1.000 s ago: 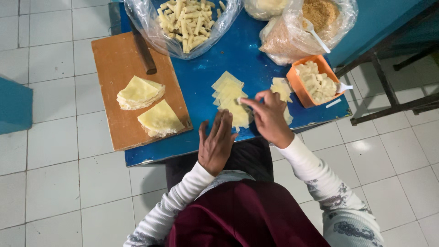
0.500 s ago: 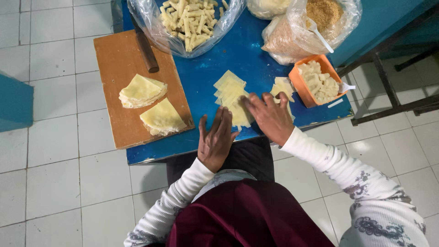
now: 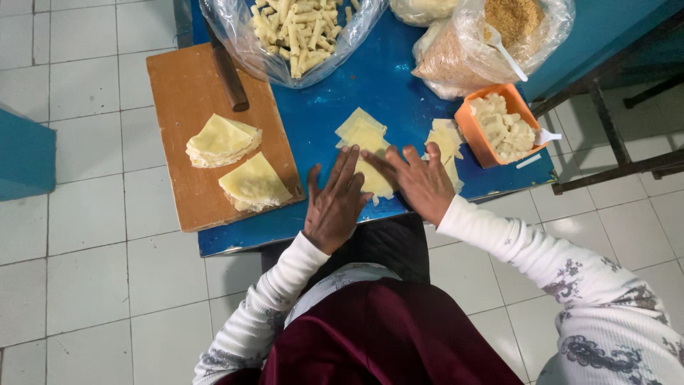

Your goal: The person sits at a blue table and folds thin crepe sheets into layered pieces, then uses a spoon to place filling from an orange container onto the folded sheets. They stack finished folded pieces on a wooden board and repeat the folding and filling cycle with additional sheets.

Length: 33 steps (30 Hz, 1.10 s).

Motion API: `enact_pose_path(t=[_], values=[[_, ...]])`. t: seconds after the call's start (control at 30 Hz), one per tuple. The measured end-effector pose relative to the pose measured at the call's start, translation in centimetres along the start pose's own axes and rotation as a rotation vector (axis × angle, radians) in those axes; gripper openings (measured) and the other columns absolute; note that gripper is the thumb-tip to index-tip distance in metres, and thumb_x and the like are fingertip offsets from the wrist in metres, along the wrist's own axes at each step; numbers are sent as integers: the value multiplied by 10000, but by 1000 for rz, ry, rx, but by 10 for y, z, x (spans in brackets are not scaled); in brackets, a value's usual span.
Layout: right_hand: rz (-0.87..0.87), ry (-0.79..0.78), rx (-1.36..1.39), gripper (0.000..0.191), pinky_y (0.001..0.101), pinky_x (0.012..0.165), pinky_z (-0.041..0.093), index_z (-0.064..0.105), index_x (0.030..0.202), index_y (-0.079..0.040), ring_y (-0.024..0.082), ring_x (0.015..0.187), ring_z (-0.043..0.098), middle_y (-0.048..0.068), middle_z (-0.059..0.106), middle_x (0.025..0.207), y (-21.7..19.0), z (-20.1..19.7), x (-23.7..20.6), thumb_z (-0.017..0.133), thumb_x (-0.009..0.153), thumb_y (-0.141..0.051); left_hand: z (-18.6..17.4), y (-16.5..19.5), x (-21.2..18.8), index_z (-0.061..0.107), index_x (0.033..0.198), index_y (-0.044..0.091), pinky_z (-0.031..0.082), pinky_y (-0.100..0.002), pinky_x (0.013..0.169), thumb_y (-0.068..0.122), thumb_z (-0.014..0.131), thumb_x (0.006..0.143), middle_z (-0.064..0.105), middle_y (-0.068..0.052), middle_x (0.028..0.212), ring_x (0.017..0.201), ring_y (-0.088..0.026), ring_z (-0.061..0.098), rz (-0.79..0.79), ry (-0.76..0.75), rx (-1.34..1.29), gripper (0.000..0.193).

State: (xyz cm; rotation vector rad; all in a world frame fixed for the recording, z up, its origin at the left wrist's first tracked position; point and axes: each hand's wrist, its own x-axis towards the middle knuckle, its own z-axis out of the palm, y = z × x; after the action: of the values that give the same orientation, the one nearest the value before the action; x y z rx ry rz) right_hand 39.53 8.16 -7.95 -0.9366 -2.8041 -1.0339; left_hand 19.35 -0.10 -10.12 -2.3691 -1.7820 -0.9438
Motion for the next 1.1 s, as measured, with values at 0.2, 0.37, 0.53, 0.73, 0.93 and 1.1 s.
enact_pose_path(t=[0.2,0.37,0.53,0.73,0.93,1.1], values=[[37,-15,-19,775,525,992,357,253,1684,-346,188,1085,492,2,483,1185,9,5,13,521,996,-109,6,-5,-3,557,1112,123,203,-614,1150,350,713,948,429,-147,1575,1506,-259,357,38,-14,26,321],[53,5,-14,720,532,1004,355,354,1643,-319,197,1120,480,7,483,1187,17,0,19,543,983,-102,8,-5,-4,561,1128,124,204,-625,1157,355,715,950,451,-162,1559,1498,-266,384,53,17,41,330],[202,-13,448,678,467,871,332,594,1452,-412,241,1046,447,18,443,1067,37,-10,36,568,896,-25,6,-3,3,564,1083,118,235,-654,1105,373,719,924,460,-188,1542,1478,-290,399,12,-2,3,338],[217,-56,720,554,497,830,312,632,1431,-373,275,985,434,61,437,990,21,-17,51,576,941,-119,3,-7,11,561,1113,87,257,-668,1066,396,719,932,444,-248,1523,1470,-344,389,14,-30,-26,392],[4,30,-17,372,524,1058,313,647,1363,-215,185,1185,493,-18,512,1289,31,-13,51,533,1010,-181,6,-9,9,544,1121,93,245,-677,1092,426,713,927,417,-242,1551,1478,-333,394,54,0,23,420],[60,65,287,461,544,981,327,595,1428,-334,229,1122,491,1,508,1161,51,-11,51,538,1019,-129,8,-10,6,542,1133,96,224,-686,1095,442,700,943,403,-227,1568,1484,-333,384,44,-3,20,425]])
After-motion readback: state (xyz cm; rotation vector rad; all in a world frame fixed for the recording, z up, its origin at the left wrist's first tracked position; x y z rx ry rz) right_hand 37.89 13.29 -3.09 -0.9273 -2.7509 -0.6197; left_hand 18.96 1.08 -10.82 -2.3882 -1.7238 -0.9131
